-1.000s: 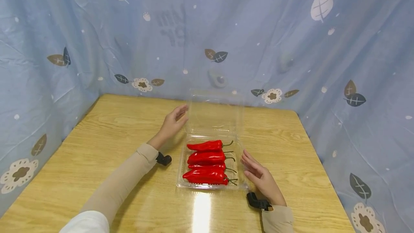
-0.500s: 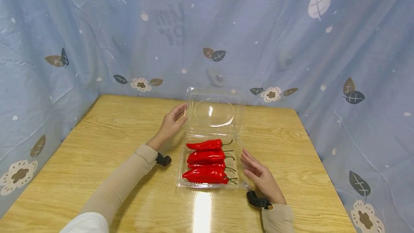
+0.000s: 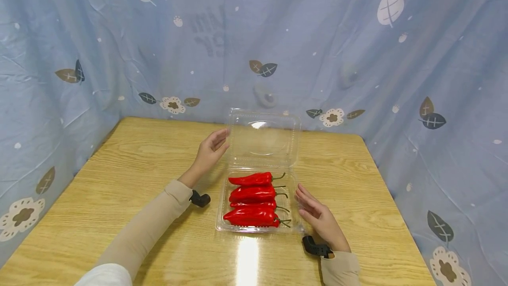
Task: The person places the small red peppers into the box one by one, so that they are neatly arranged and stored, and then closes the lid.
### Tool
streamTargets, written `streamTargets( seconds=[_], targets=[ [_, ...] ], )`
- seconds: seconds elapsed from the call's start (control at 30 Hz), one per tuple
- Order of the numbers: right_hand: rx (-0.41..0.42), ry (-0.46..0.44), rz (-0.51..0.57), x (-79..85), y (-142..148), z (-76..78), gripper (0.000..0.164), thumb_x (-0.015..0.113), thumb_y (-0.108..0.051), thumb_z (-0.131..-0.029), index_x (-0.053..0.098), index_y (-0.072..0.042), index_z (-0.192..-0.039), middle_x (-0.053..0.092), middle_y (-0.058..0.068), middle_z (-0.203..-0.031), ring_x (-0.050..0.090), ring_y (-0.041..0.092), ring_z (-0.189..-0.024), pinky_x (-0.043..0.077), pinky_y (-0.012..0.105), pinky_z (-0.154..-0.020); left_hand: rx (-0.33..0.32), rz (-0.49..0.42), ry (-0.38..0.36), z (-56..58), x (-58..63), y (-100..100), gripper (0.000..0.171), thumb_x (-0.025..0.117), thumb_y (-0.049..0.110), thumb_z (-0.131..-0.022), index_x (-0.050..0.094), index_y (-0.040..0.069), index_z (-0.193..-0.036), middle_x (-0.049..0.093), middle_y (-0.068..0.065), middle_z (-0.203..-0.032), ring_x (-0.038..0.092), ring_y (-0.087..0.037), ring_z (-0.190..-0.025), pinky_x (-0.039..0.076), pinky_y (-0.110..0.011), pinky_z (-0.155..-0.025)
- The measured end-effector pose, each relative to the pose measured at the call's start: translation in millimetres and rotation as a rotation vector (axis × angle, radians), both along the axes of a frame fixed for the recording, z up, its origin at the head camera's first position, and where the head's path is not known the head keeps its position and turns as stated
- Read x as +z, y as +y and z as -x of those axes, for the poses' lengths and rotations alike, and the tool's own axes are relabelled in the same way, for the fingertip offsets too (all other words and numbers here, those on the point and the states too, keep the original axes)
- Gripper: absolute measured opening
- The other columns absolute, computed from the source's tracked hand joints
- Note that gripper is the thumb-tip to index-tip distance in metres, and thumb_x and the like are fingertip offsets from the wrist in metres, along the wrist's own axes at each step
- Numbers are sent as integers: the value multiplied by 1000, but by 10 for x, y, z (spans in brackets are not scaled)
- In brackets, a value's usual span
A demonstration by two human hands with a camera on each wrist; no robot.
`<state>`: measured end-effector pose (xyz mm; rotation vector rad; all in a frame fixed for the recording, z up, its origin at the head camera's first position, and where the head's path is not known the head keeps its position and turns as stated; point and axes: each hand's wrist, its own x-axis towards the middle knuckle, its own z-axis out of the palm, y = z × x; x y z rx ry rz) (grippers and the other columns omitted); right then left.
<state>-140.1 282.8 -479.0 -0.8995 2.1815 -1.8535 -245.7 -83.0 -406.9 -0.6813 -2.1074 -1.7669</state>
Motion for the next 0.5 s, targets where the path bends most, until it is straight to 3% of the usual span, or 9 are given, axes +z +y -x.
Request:
streamTargets(
  seconds=[0.3, 0.5],
  targets=[
    [15, 32, 12, -22, 5, 19, 51, 43, 11, -94, 24, 18, -140, 9, 26, -155, 38, 11, -136, 40, 19, -102, -21, -49, -32, -35, 11, -10, 43, 56, -12, -87, 44, -18, -128, 49, -34, -130, 47, -43, -124, 40, -44, -104],
    [9, 6, 8, -2, 0, 7, 51, 44, 9, -95, 24, 17, -141, 10, 23, -156, 38, 9, -136, 40, 18, -102, -50, -75, -47, -66, 15, -20, 44, 55, -12, -88, 44, -17, -130, 48, -34, -132, 46, -42, -126, 39, -44, -105]
  ],
)
